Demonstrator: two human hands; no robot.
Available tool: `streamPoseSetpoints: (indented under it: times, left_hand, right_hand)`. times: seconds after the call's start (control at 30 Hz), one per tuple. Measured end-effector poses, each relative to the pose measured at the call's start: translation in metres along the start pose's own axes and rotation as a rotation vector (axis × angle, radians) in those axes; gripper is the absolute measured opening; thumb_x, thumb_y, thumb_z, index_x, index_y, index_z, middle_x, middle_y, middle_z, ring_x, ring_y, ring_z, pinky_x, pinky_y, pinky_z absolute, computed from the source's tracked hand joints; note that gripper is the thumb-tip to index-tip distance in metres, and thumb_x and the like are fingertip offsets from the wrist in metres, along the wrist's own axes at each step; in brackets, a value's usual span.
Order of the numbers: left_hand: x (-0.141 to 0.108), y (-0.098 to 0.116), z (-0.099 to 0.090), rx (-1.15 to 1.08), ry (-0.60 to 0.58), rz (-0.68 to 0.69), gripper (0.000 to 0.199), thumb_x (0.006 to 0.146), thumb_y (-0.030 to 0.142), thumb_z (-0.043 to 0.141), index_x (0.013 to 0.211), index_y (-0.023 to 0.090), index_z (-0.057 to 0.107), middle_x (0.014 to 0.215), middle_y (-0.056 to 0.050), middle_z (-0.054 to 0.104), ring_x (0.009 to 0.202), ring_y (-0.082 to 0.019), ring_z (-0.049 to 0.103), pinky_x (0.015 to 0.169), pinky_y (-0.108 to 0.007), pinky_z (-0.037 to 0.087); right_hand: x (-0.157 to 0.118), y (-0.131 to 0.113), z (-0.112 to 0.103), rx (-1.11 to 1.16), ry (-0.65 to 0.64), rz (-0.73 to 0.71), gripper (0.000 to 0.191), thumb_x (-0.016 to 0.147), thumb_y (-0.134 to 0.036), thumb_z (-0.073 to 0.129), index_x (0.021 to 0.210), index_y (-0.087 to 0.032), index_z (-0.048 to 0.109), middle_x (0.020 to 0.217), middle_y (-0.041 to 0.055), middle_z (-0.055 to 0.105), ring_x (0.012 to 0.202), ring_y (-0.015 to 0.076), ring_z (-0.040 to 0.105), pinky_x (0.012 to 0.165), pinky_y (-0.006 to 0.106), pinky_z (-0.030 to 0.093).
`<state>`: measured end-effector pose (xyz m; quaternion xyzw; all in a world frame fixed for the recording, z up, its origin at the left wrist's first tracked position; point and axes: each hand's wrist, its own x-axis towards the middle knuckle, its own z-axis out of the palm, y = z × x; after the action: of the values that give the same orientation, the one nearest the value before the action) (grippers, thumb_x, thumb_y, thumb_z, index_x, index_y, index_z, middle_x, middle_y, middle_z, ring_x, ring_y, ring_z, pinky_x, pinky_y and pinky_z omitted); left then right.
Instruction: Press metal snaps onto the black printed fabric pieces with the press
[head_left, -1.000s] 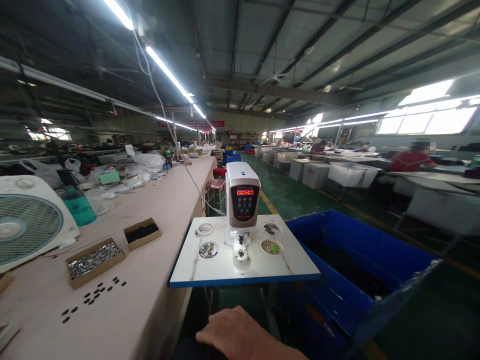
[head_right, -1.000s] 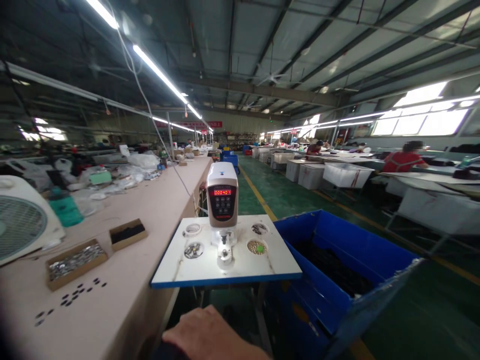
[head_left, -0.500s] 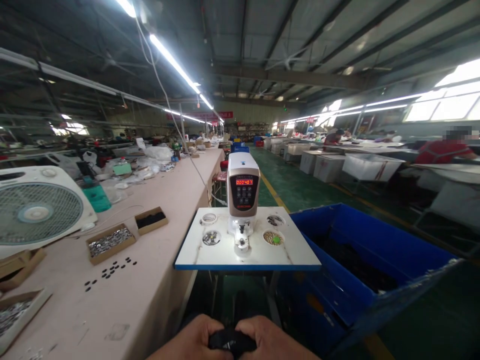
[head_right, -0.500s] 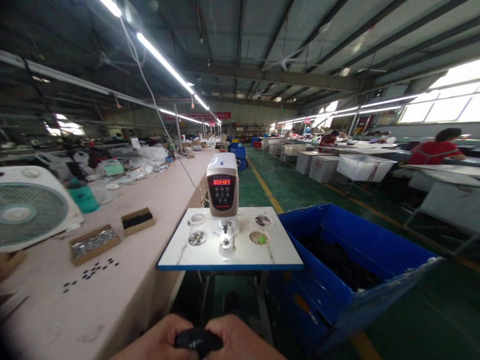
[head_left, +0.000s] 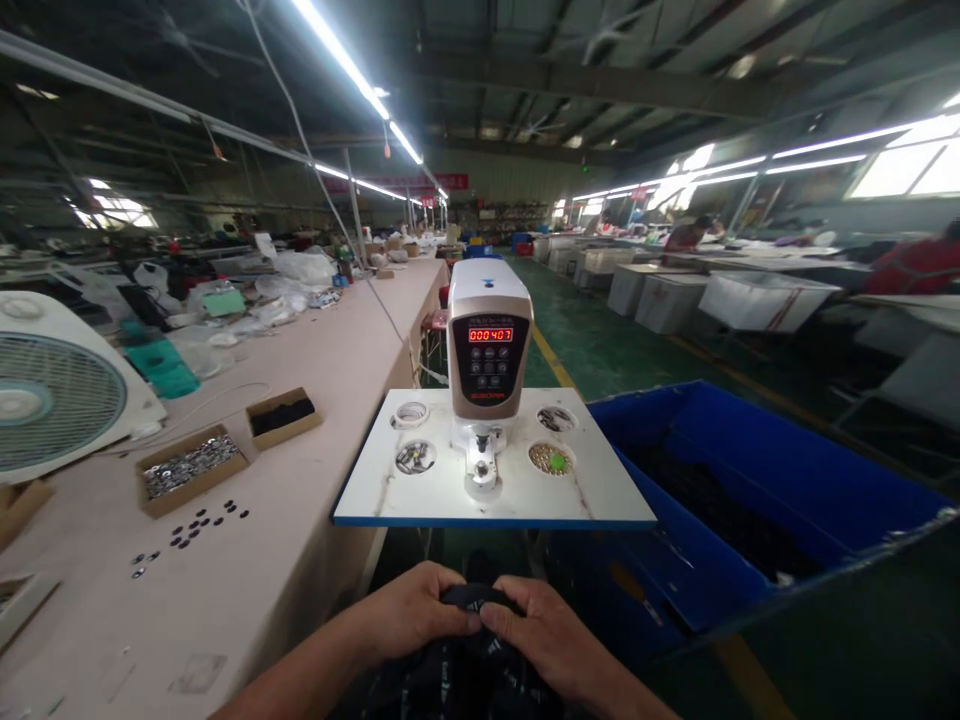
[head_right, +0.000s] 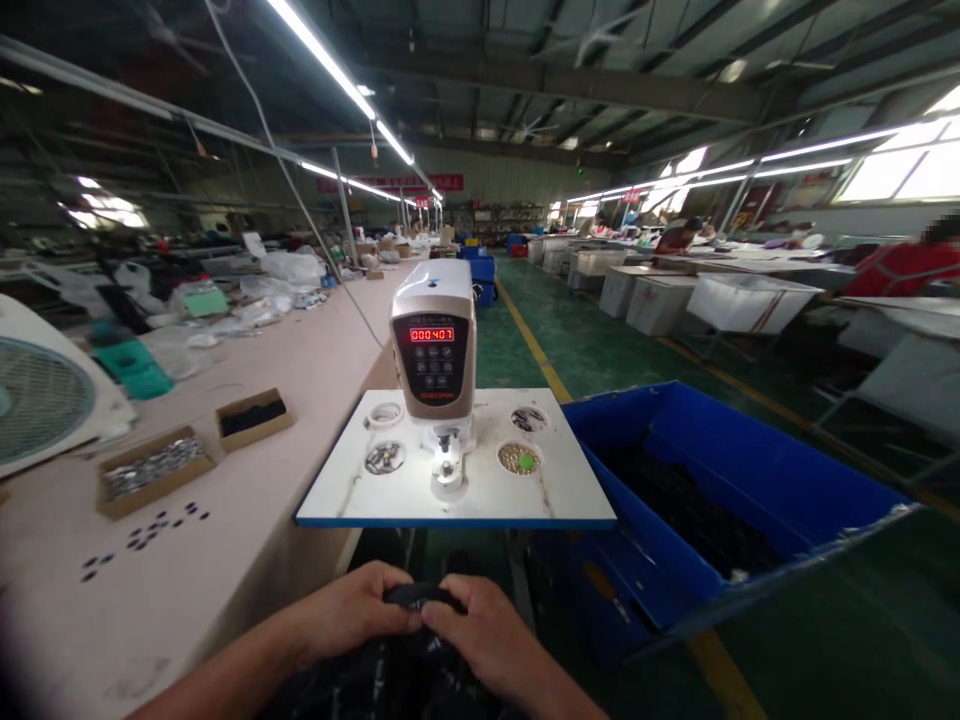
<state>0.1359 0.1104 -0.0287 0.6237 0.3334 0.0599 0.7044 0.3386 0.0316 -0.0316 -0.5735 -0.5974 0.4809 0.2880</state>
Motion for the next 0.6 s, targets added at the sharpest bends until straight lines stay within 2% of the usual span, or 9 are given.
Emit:
streamPoseSetpoints:
  times: [0.23,0.4,0.5,0.6]
  left_hand:
    - [0.028,0.011,-0.017,-0.097,0.022,-0.071,0.034,0.071,0.044,0.078,0.076,0.015,0.061,0.065,0.004,0.052,0.059,-0.009,0.039,0.059,-0.024,0.028]
    - [0.047,0.016,-0.023,-0.213,0.05,-0.092,0.03,0.068,0.039,0.081,0.081,0.015,0.068,0.07,0.001,0.064,0.06,-0.01,0.049,0.062,-0.024,0.035]
    - [0.06,0.022,-0.029,-0.246,0.087,-0.089,0.03,0.069,0.039,0.079,0.085,0.015,0.071,0.073,0.0,0.069,0.061,-0.011,0.054,0.063,-0.024,0.039]
    - [0.077,0.033,-0.04,-0.205,0.139,-0.064,0.032,0.069,0.04,0.077,0.089,0.015,0.072,0.077,-0.001,0.073,0.064,-0.014,0.06,0.065,-0.025,0.043]
  right_hand:
    - [0.033,0.007,-0.018,-0.103,0.061,-0.03,0.032,0.095,-0.042,0.051,0.073,-0.019,0.054,0.074,-0.0025,0.055,0.073,0.0148,0.052,0.067,0.026,0.035]
    - [0.053,0.007,-0.037,-0.099,0.045,-0.002,0.035,0.093,-0.045,0.053,0.071,-0.019,0.055,0.071,-0.0025,0.054,0.069,0.0147,0.048,0.062,0.026,0.033]
    - [0.069,0.008,-0.05,-0.034,0.009,0.004,0.035,0.092,-0.048,0.055,0.074,-0.018,0.06,0.069,-0.002,0.057,0.067,0.015,0.049,0.059,0.025,0.034]
    - [0.092,0.009,-0.065,-0.038,0.025,-0.05,0.033,0.091,-0.046,0.056,0.08,-0.017,0.067,0.075,-0.0002,0.065,0.072,0.0171,0.056,0.063,0.025,0.037]
